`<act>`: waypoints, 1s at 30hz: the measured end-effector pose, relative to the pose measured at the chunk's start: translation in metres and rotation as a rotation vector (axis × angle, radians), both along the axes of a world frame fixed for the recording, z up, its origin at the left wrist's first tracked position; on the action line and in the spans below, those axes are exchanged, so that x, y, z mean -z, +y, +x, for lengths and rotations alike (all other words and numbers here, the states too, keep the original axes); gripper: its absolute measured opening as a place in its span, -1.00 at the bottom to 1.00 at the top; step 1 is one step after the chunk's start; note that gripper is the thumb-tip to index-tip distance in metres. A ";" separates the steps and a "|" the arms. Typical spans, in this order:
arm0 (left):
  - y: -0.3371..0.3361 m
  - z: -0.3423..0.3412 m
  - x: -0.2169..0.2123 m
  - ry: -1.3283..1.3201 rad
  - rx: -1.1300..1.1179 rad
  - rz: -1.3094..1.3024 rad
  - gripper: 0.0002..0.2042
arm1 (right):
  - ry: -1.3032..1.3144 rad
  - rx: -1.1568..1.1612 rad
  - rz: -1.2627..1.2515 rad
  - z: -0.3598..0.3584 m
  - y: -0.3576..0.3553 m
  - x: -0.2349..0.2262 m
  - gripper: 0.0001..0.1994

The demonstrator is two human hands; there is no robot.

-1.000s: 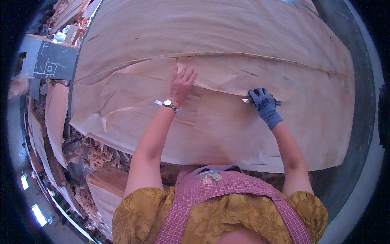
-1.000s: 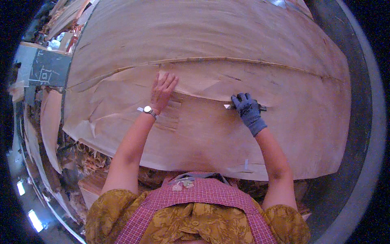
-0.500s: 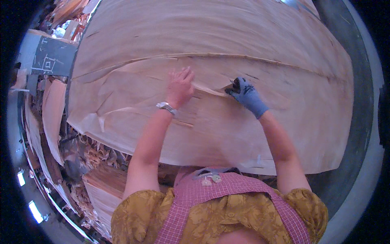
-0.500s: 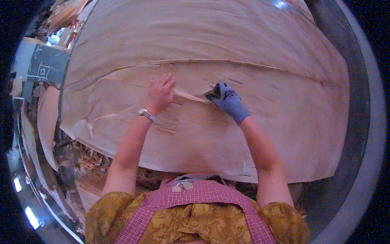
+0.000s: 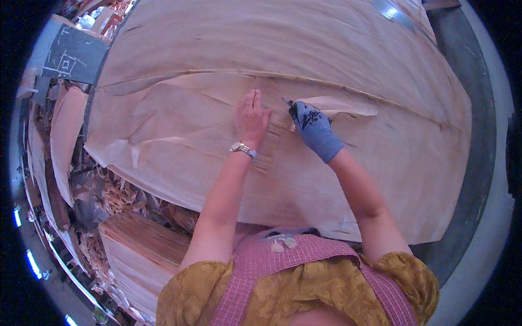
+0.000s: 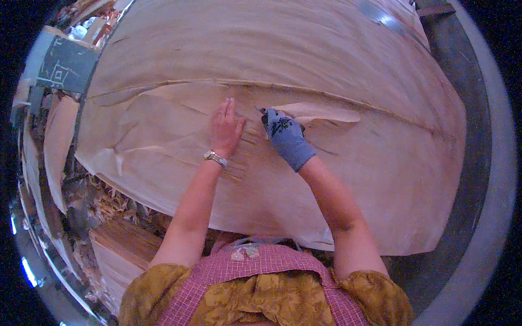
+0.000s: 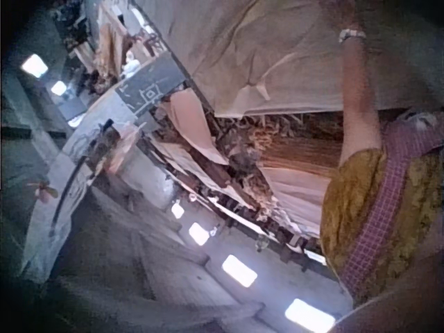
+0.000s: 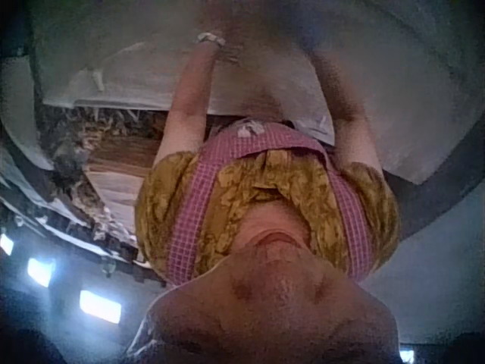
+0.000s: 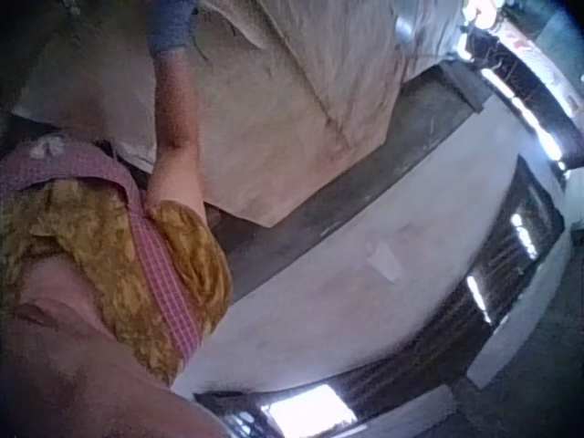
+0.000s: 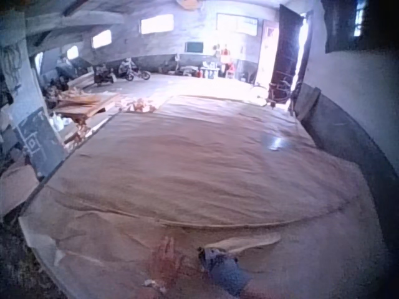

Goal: The person repairs damaged wood veneers by cutting away frayed edges, applying adhesive strips, and pouring a liquid substance into a container attached to the workstation.

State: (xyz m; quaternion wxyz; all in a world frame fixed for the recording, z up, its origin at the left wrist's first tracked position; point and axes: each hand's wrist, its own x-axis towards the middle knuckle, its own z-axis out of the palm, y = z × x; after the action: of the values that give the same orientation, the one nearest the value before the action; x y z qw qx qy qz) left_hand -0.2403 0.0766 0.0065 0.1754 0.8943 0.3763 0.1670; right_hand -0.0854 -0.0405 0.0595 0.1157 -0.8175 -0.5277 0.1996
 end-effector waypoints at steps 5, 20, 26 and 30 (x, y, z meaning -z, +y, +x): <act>0.002 -0.002 0.000 -0.017 0.025 -0.059 -0.40 | -0.362 0.076 -0.011 0.003 -0.027 -0.054 -0.79; 0.002 0.000 0.004 0.047 0.031 -0.003 -0.43 | 0.318 0.113 0.100 0.133 -0.083 -0.062 -0.40; -0.001 0.001 -0.004 0.165 0.010 -0.111 -0.44 | 0.455 0.178 -0.225 0.162 -0.110 -0.074 -0.67; -0.001 0.001 0.016 0.093 0.029 -0.018 -0.42 | 0.484 0.378 -0.215 0.160 -0.132 -0.059 -0.60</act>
State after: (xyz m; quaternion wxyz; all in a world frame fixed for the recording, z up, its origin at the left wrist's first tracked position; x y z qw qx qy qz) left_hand -0.2393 0.0757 -0.0098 0.1680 0.9048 0.3726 0.1192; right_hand 0.0743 -0.1721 0.1183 0.1857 -0.8375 -0.2994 0.4178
